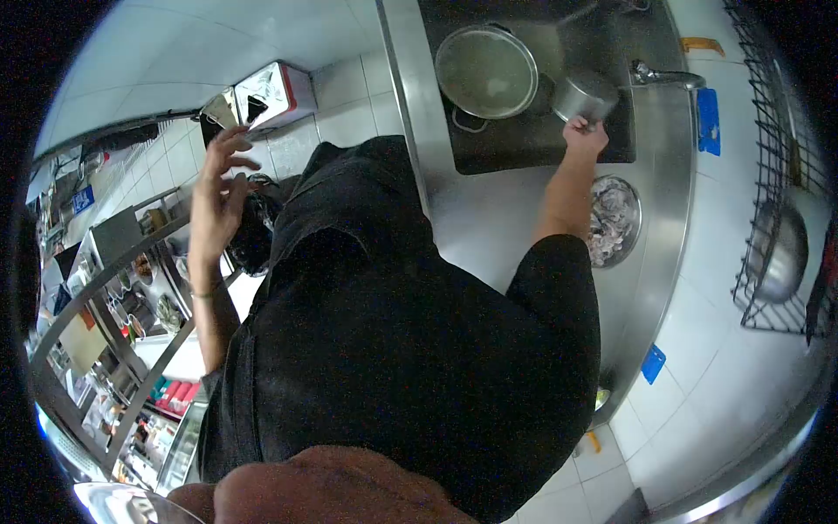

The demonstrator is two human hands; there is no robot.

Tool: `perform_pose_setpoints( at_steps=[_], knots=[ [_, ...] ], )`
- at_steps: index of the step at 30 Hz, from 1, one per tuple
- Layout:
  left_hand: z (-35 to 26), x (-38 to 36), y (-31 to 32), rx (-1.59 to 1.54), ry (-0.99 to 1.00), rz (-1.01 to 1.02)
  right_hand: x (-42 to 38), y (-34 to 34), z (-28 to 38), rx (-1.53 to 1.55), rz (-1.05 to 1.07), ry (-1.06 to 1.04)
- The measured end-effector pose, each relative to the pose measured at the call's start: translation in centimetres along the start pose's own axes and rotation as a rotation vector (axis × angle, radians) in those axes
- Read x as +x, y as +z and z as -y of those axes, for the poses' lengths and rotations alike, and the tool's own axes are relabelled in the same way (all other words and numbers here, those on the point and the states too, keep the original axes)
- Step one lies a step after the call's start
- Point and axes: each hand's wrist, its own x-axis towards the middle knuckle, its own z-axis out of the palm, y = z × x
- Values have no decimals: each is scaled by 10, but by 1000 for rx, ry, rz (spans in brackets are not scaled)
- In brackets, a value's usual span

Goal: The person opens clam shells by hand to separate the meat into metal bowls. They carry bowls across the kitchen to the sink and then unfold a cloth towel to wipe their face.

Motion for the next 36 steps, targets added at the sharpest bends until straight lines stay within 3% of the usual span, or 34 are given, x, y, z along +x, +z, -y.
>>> perform_pose_setpoints(
  at_steps=[1,3,5,6,7,8,9,10,17,18,21,22,26,29,34,36],
  knots=[
    [57,-8,13,22,-117,-66,-3,0,-7,-89,71,28],
    [158,-50,20,-77,-531,-14,-14,15,-25,-239,209,83],
    [252,-121,23,13,-898,63,-28,33,-55,-358,335,136],
    [297,-169,27,32,-874,81,-29,42,-77,-477,224,97],
    [327,-220,38,-97,-579,-59,-29,47,-98,-596,110,55],
    [268,-216,40,-187,-1074,-100,-12,37,-113,-629,147,143],
    [264,-234,41,-239,-1277,-109,4,28,-126,-656,182,224],
    [252,-247,44,-206,-1314,-126,5,31,-137,-772,134,213],
    [264,-341,51,-356,-1384,-244,32,23,-184,-1327,104,-147],
    [261,-347,50,-358,-1451,-264,34,21,-190,-1493,139,-169],
    [226,-318,57,-381,-1516,-307,50,14,-198,-2167,176,-605],
    [223,-315,60,-399,-1507,-320,30,34,-198,-2129,102,-518],
    [215,-308,62,-375,-1471,-281,28,31,-197,-2189,345,-556],
    [224,-315,66,-367,-1490,-278,16,31,-188,-2440,518,-603],
    [283,-370,70,-297,-1351,-149,23,24,-195,-2839,324,-275],
    [285,-369,66,-286,-1319,-138,17,40,-191,-2763,424,-190]
  ],
)
